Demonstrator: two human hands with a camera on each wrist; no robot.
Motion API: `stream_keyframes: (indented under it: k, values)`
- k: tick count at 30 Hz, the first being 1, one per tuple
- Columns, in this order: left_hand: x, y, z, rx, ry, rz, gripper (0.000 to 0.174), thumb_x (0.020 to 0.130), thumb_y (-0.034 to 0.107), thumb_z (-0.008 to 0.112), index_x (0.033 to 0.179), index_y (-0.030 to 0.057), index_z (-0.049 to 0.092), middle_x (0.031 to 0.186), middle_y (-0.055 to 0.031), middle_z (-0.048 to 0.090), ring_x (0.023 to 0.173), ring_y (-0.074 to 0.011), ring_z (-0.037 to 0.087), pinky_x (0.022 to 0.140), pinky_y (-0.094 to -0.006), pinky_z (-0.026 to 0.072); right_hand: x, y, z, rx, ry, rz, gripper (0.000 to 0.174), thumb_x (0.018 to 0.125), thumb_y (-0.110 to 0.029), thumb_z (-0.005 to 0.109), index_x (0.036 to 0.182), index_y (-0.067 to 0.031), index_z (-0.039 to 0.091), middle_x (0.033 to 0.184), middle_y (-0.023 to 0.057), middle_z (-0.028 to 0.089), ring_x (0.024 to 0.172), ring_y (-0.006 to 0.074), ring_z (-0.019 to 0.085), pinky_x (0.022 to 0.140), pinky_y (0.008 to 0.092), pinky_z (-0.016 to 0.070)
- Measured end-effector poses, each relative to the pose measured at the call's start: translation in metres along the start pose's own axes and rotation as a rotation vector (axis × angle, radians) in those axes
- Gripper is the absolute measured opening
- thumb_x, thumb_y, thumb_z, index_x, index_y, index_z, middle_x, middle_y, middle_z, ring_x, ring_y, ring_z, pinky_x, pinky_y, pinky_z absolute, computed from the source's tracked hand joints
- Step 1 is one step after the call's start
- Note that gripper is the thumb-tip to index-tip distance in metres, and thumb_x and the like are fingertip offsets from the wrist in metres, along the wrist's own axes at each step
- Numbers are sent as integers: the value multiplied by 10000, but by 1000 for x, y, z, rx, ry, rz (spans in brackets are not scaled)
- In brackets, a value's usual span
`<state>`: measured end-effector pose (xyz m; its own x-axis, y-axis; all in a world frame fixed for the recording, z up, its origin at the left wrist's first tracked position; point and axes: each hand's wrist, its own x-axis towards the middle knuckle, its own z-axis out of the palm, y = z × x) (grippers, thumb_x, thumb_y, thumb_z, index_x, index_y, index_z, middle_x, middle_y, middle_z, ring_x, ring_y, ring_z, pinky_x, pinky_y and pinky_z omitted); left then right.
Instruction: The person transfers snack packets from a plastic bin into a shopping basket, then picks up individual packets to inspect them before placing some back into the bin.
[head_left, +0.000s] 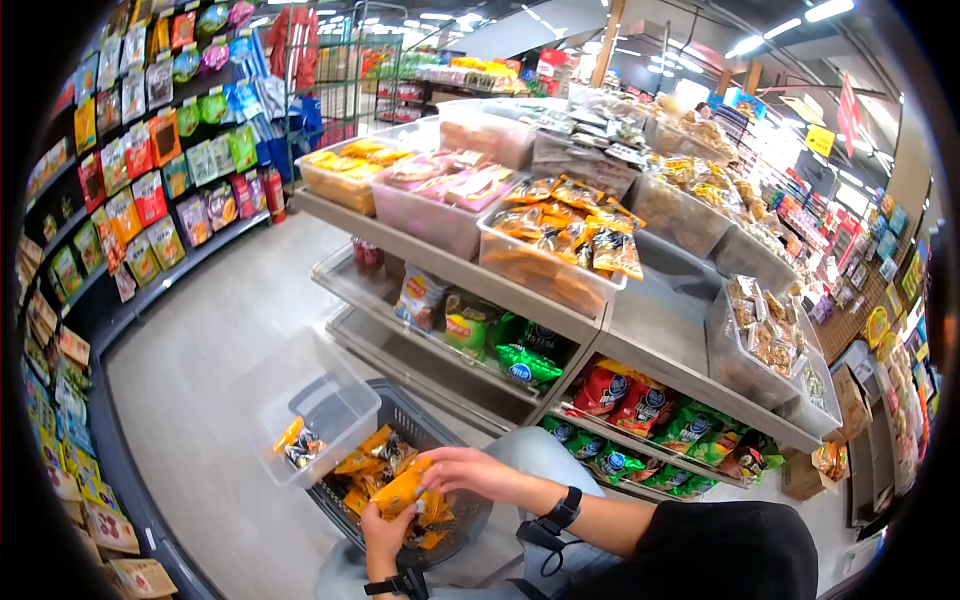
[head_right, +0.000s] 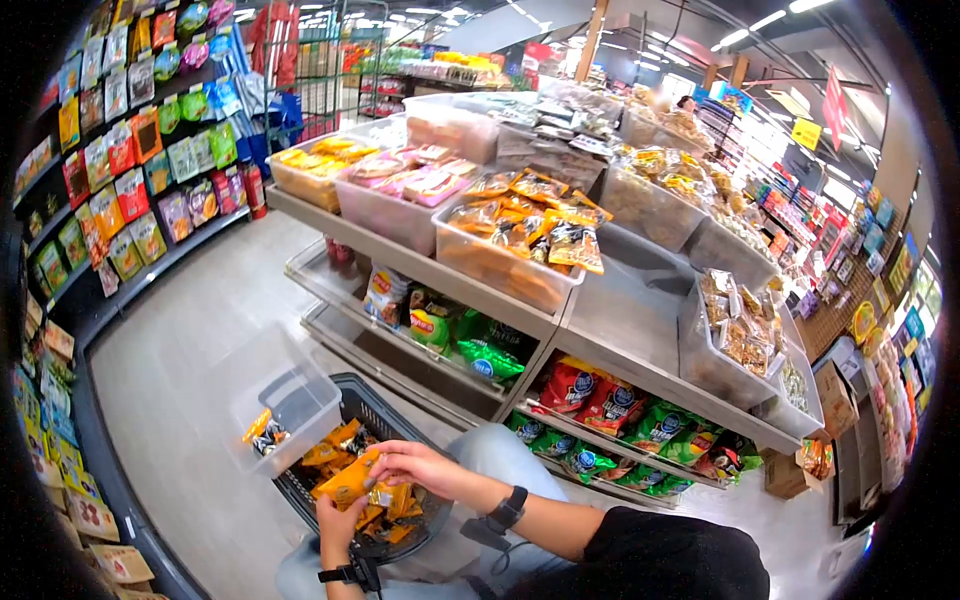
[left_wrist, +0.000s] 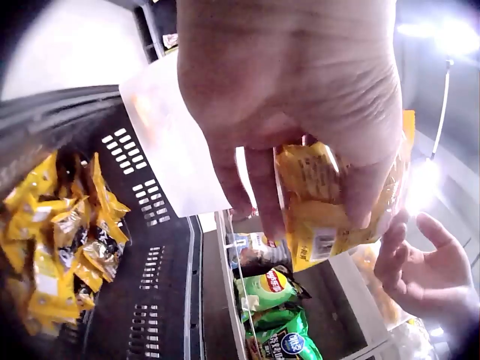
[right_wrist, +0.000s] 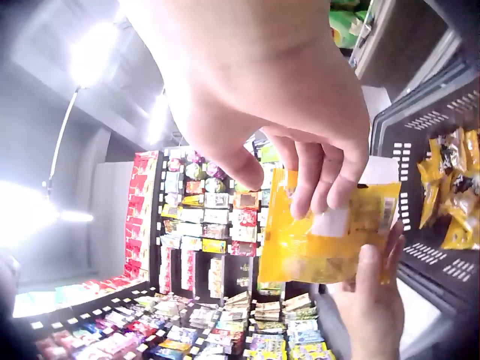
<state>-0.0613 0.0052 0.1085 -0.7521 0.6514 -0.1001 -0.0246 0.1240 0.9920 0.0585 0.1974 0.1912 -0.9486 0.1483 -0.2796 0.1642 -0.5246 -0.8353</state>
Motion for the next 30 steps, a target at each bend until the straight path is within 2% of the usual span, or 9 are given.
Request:
stream_keyframes:
  k: [3, 6, 7, 9, 12, 17, 21, 24, 30]
  values:
    - [5, -19, 5, -137, -41, 19, 376, 794, 52, 796, 1115, -32, 619, 1046, -99, 701, 919, -187, 675, 841, -320, 529, 2, 19, -8, -265, 160, -184, 397, 991, -153, 547, 1358, -6, 520, 962, 11, 642, 850, 76, 591, 757, 218, 486]
    - [7, -25, 6, -205, -73, 30, 404, 788, 49, 796, 1137, -29, 607, 1075, -106, 695, 945, -177, 669, 835, -317, 526, -3, 14, -3, -675, 279, -165, 495, 948, -198, 649, 1388, -24, 504, 985, 45, 624, 911, 125, 596, 825, 269, 499]
    - [6, -22, 6, -183, -55, 34, 412, 791, 57, 794, 1144, -26, 597, 1074, -105, 687, 931, -176, 663, 830, -318, 524, -2, 19, -5, -671, 291, -174, 495, 948, -198, 649, 1388, -24, 504, 985, 45, 624, 911, 125, 596, 825, 269, 499]
    - [1, -15, 7, -155, -51, 37, 421, 794, 66, 791, 1151, -22, 587, 1073, -103, 679, 916, -175, 657, 826, -319, 522, -1, 33, -6, -979, 394, -456, 529, 919, -230, 688, 1373, -21, 516, 1042, 88, 610, 948, 169, 599, 843, 305, 506]
    - [-7, -19, 9, -233, -18, -23, 453, 811, 100, 780, 1179, -26, 549, 1081, -104, 651, 908, -177, 633, 834, -324, 511, -6, 41, -2, -919, 295, -344, 552, 901, -241, 709, 1366, -16, 515, 1103, 124, 598, 975, 211, 603, 862, 327, 508]
    - [-7, -35, 11, -329, -27, -4, 482, 865, 144, 739, 1238, -48, 499, 1148, -120, 615, 994, -192, 602, 891, -330, 488, -13, 42, 13, -896, 202, -273, 475, 905, -211, 699, 1276, 5, 496, 911, 128, 593, 818, 203, 557, 736, 362, 476]
    - [-12, -25, 13, -357, -55, -12, 443, 919, 174, 695, 1250, -57, 511, 1192, -127, 608, 1050, -204, 591, 926, -339, 474, -13, 45, 12, -790, 228, -243, 445, 908, -195, 691, 1268, -9, 507, 873, 119, 572, 771, 213, 539, 693, 372, 465]
    - [-20, -16, 17, -382, -40, -40, 438, 933, 201, 688, 1247, -56, 523, 1204, -128, 608, 1053, -200, 591, 926, -340, 473, -13, 50, 7, -851, 218, -331, 417, 907, -189, 691, 1242, -16, 514, 866, 114, 570, 753, 208, 533, 680, 364, 462]
    - [-25, -19, 18, -354, -9, -96, 455, 944, 236, 683, 1265, -53, 539, 1208, -122, 622, 1050, -194, 600, 933, -336, 470, -20, 48, 11, -802, 206, -198, 469, 889, -158, 681, 1291, 13, 510, 922, 146, 636, 826, 227, 600, 743, 369, 496]
